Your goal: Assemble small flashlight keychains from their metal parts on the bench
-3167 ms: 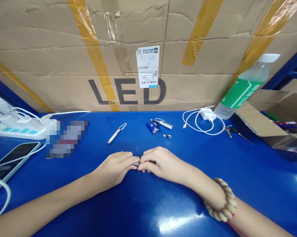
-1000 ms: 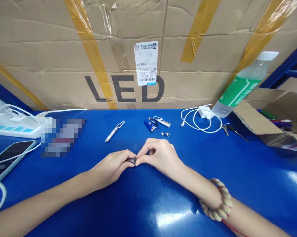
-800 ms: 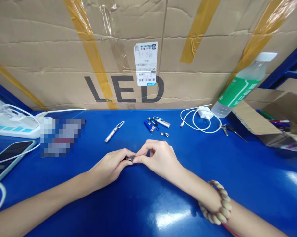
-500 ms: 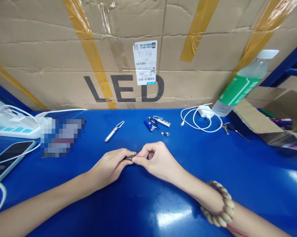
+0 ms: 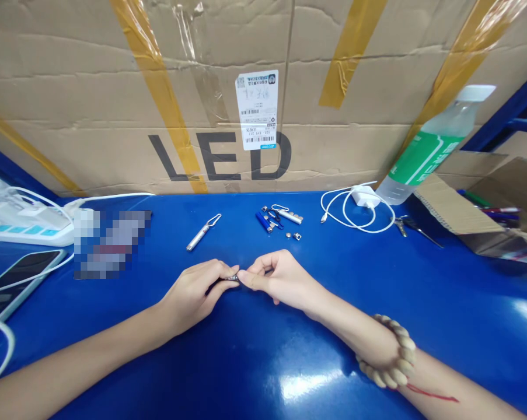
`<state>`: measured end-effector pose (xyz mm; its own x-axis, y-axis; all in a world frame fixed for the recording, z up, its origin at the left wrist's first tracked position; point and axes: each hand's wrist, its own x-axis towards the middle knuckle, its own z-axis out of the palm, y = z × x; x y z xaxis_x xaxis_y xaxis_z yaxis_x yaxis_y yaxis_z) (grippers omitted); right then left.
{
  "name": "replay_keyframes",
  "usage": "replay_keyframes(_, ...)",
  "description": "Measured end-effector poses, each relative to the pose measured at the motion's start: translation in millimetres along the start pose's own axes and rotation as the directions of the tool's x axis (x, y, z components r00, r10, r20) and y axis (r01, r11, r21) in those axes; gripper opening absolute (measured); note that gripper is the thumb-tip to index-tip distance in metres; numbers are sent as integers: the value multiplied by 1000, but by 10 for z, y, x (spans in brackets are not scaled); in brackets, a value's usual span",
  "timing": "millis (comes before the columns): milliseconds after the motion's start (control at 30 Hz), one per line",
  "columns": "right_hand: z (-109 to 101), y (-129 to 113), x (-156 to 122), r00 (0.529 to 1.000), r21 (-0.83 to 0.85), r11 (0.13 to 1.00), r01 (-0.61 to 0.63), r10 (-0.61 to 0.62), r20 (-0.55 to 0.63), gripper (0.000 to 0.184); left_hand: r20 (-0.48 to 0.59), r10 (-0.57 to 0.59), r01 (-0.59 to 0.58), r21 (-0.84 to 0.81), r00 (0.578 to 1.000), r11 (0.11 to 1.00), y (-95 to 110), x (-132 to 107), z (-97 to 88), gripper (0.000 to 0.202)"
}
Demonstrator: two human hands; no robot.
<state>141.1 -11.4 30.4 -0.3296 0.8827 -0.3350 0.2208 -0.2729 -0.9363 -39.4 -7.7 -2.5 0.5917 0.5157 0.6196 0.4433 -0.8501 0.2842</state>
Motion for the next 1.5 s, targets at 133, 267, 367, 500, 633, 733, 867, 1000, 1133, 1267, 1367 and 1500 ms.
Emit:
replay_keyframes(133, -51, 2, 7, 998, 17, 1000, -13, 12, 63, 34, -45, 20, -21, -20, 999, 1000, -9, 0, 6, 15)
replay_keyframes(267, -79, 37, 19, 995, -8, 1000, 8, -7, 99, 31, -5, 18, -18, -105, 1000, 994, 28, 16, -40, 11)
replay_keyframes(367, -69, 70, 26, 996, -28, 999, 27, -25, 83, 30, 51, 28, -21, -147, 998, 989, 52, 25, -74, 18)
replay_keyframes(500, -36, 125, 34, 998, -86, 995, 56, -54, 31, 32, 47, 61, -53, -150, 997, 987, 40, 27, -71, 18)
replay_keyframes(633, -22, 152, 63, 989, -162, 977, 139, -144, -23, 30, 39, 0, 6, -143, 999, 990, 23, 33, -52, 17)
replay_keyframes(733, -51, 140, 77, 904, -314, 886, 342, -402, -148, 26, 26, -80, 83, -111, 996, 990, 17, 39, -42, 17)
replay_keyframes(867, -143, 133, 55, 564, -621, 454, 639, -825, -23, 11, 11, -100, 100, -71, 995, 992, 9, 45, -32, 18)
replay_keyframes(1000, -223, 166, 31, 337, -769, 78, 635, -923, 185, 11, 6, -90, 90, -71, 996, 993, 14, 52, -36, 19)
replay_keyframes(1133, -243, 187, 29, 289, -794, -21, 608, -925, 246, 15, 48, -119, 123, -94, 992, 988, 26, 57, -48, 21)
replay_keyframes(1267, -242, 188, 32, 295, -774, -19, 633, -919, 263, 15, 143, -137, 159, -163, 980, 974, 39, 54, -70, 21)
replay_keyframes(1367, -241, 192, 40, 332, -747, 8, 665, -899, 286, 14, 228, -150, 196, -194, 962, 961, 45, 52, -92, 19)
replay_keyframes(1500, -224, 185, 45, 413, -693, 112, 712, -865, 284, 15, 309, -173, 238, -186, 935, 953, 45, 53, -104, 16)
